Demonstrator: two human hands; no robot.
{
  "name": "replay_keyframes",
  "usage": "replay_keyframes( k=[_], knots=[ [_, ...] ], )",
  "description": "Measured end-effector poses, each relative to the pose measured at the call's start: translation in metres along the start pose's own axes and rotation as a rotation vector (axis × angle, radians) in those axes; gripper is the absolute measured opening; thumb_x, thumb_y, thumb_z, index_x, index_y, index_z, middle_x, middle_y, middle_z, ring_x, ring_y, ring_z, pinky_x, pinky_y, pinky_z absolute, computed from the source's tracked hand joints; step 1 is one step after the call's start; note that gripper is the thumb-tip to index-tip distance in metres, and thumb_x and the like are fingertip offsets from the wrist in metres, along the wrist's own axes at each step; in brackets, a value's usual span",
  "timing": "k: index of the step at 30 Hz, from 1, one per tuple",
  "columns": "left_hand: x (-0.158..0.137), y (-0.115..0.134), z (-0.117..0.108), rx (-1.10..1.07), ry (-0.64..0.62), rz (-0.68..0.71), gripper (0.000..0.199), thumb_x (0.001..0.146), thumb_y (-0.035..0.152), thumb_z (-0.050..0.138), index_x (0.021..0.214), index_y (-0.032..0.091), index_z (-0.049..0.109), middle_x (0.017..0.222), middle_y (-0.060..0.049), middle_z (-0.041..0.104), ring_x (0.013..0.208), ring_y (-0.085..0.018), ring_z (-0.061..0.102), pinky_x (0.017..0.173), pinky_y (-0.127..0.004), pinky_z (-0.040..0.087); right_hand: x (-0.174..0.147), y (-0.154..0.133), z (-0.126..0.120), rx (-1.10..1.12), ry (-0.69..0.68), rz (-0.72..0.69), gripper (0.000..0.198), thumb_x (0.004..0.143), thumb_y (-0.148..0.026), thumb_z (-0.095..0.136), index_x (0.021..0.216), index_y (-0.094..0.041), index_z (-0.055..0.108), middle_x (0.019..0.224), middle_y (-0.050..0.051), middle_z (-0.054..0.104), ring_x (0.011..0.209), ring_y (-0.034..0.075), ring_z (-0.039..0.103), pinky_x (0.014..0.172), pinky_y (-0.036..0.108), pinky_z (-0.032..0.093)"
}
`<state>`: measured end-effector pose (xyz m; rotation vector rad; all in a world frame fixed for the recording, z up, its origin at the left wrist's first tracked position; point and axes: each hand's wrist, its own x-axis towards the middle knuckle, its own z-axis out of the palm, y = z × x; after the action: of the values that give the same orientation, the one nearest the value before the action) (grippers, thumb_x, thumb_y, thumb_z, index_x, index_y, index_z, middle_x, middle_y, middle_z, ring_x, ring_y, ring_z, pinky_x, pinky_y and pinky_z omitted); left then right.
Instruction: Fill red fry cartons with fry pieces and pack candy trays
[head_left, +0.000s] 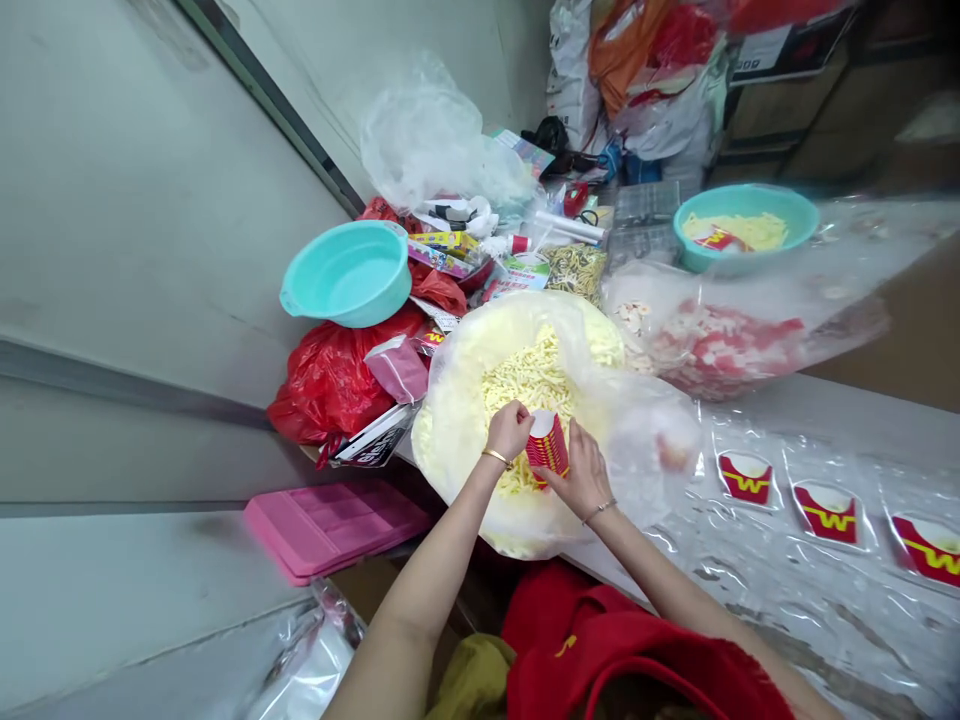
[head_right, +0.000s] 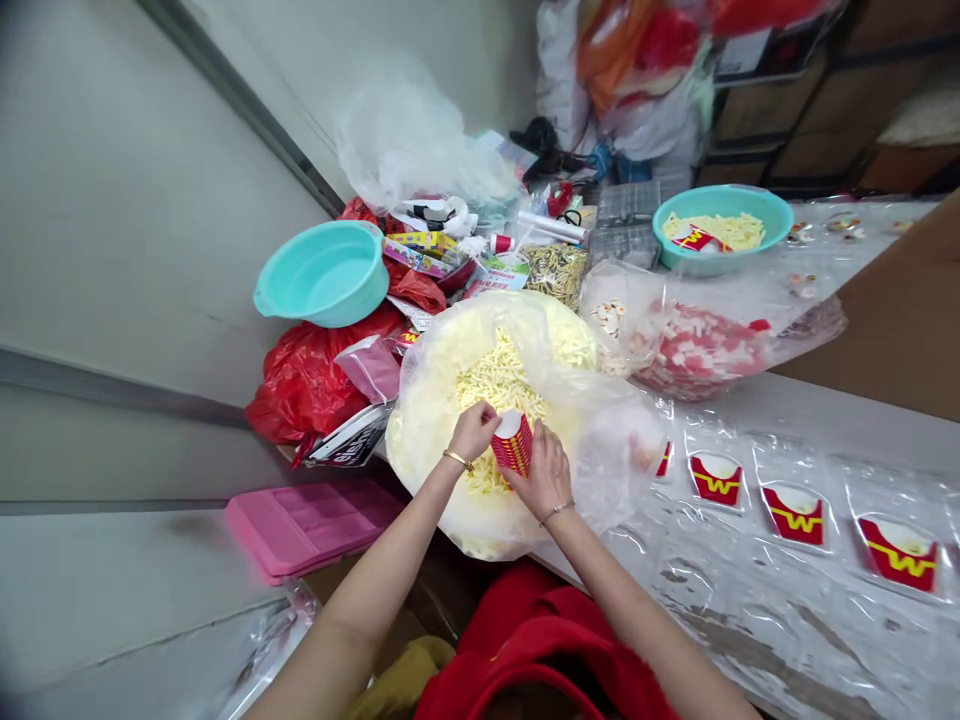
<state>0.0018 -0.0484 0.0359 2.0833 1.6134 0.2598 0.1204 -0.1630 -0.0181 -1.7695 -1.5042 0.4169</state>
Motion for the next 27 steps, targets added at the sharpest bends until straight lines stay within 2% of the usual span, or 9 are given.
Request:
replay_keyframes(
  k=[2, 6, 9, 12, 15, 17, 19, 23, 27],
  knots=[
    [-0.002, -0.003, -0.003, -0.058, 0.000, 0.044, 0.007, 0.080, 0.021, 0.052, 0.074, 0.018, 0.051, 0.071, 0.001, 0.057, 0.067, -0.012, 0.053, 0.063, -0.024, 0.037, 0.014, -0.013, 0.022, -0.012, 0.017, 0.074, 0.101, 0.070, -0.057, 0.063, 0.142, -0.005, 0.015, 0.131, 0.027, 0.042, 0.119, 0.037, 0.043, 0.092, 0.053, 0.041],
    [0.000, -0.011, -0.008, -0.180, 0.044, 0.071, 0.007, 0.083, 0.023, 0.049, 0.077, 0.020, 0.047, 0.067, 0.003, 0.053, 0.062, -0.011, 0.050, 0.059, -0.023, 0.035, 0.027, -0.019, 0.047, 0.033, 0.019, 0.160, 0.089, 0.069, -0.047, 0.063, 0.138, -0.007, 0.024, 0.118, 0.022, 0.052, 0.106, 0.033, 0.052, 0.085, 0.048, 0.045],
    [0.008, -0.025, -0.016, -0.381, 0.208, -0.046, 0.009, 0.086, 0.027, 0.043, 0.080, 0.021, 0.042, 0.064, 0.004, 0.047, 0.059, -0.010, 0.047, 0.057, -0.021, 0.036, 0.032, -0.010, 0.049, 0.020, 0.052, 0.221, 0.079, 0.070, -0.048, 0.061, 0.132, -0.009, 0.033, 0.117, 0.021, 0.052, 0.107, 0.033, 0.051, 0.085, 0.049, 0.045],
    [0.010, -0.039, -0.021, -0.551, 0.369, -0.203, 0.011, 0.088, 0.030, 0.039, 0.082, 0.021, 0.039, 0.063, 0.005, 0.042, 0.057, -0.009, 0.046, 0.054, -0.019, 0.038, 0.039, -0.003, 0.041, -0.045, 0.131, 0.235, 0.086, 0.070, -0.057, 0.060, 0.135, -0.009, 0.029, 0.127, 0.025, 0.044, 0.118, 0.037, 0.043, 0.092, 0.055, 0.039],
    [0.002, -0.039, -0.019, -0.626, 0.190, -0.137, 0.013, 0.085, 0.032, 0.044, 0.080, 0.020, 0.041, 0.060, 0.006, 0.041, 0.053, -0.008, 0.045, 0.050, -0.018, 0.037, 0.046, -0.009, 0.028, -0.063, 0.094, 0.047, 0.101, 0.066, -0.063, 0.063, 0.141, -0.011, 0.019, 0.139, 0.024, 0.033, 0.127, 0.039, 0.033, 0.098, 0.058, 0.033],
    [-0.002, -0.031, -0.015, -0.629, -0.008, 0.002, 0.014, 0.084, 0.032, 0.049, 0.079, 0.020, 0.045, 0.060, 0.006, 0.045, 0.054, -0.008, 0.046, 0.050, -0.018, 0.037, 0.050, -0.016, 0.022, 0.008, 0.017, -0.039, 0.100, 0.068, -0.058, 0.064, 0.143, -0.012, 0.015, 0.135, 0.023, 0.039, 0.123, 0.037, 0.040, 0.096, 0.055, 0.037],
    [0.003, -0.022, -0.011, -0.586, -0.137, 0.112, 0.014, 0.084, 0.032, 0.048, 0.081, 0.019, 0.050, 0.065, 0.004, 0.052, 0.059, -0.008, 0.050, 0.054, -0.019, 0.040, 0.052, -0.015, 0.019, 0.087, -0.028, -0.015, 0.093, 0.072, -0.048, 0.063, 0.142, -0.011, 0.015, 0.127, 0.022, 0.046, 0.115, 0.034, 0.048, 0.092, 0.051, 0.043],
    [0.051, -0.015, -0.005, -0.247, -0.028, 0.071, 0.021, 0.086, 0.019, 0.042, 0.103, 0.018, 0.053, 0.092, -0.004, 0.061, 0.084, -0.013, 0.058, 0.076, -0.026, 0.047, 0.051, 0.017, 0.009, 0.109, -0.041, 0.102, 0.080, 0.071, -0.043, 0.065, 0.135, -0.011, 0.029, 0.118, 0.020, 0.052, 0.108, 0.033, 0.053, 0.086, 0.047, 0.047],
    [0.105, -0.013, 0.015, 0.014, -0.041, 0.006, 0.037, 0.072, 0.012, 0.059, 0.108, 0.016, 0.053, 0.116, -0.012, 0.052, 0.109, -0.023, 0.051, 0.091, -0.034, 0.042, 0.042, 0.056, -0.008, 0.096, -0.036, 0.096, 0.064, 0.072, -0.047, 0.064, 0.123, -0.014, 0.041, 0.111, 0.016, 0.055, 0.106, 0.032, 0.053, 0.087, 0.049, 0.047]
  ],
)
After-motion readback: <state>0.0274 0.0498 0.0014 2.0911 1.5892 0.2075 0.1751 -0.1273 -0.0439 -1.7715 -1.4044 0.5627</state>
